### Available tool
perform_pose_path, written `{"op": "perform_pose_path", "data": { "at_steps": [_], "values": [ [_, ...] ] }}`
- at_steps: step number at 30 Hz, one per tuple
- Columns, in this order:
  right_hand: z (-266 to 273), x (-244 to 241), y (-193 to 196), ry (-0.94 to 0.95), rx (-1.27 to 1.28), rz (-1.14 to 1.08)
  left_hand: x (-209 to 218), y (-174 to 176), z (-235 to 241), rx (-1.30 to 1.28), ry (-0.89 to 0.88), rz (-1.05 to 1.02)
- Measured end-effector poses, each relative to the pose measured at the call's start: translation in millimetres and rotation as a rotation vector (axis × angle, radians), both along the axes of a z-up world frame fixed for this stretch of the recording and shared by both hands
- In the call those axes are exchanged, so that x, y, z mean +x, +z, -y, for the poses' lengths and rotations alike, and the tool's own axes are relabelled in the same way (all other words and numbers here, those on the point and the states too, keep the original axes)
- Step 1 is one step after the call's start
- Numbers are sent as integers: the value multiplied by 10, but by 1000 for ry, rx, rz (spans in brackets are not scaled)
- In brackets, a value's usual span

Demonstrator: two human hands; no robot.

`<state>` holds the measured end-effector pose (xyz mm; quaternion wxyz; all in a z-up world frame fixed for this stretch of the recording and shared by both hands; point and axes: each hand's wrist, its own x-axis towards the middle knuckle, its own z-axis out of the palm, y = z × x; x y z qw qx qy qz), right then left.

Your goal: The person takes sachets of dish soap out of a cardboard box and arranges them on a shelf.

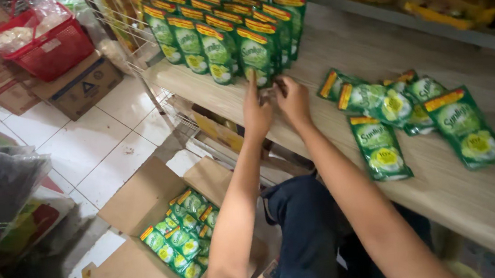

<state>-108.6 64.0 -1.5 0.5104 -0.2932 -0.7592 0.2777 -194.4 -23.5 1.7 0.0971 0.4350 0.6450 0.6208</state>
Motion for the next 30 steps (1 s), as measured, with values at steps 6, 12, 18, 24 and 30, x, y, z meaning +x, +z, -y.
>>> {"op": "perform_pose_path", "data": {
  "at_steps": [6,12,18,24,30],
  "values": [
    [585,432,342,84,-214,-488,374,-46,255,64,-22,-189],
    [577,1629,880,-89,-58,-45,972,216,431,80,-252,-203],
    [-217,2388,807,-233,205,513,1472,282,319,72,-338,-172],
    [-337,2559,405,-226,56,511,1685,173,200,85,-370,-144],
    [-97,2573,642,-381,5,603,1600,139,256,7,-352,-195]
  ]
}}
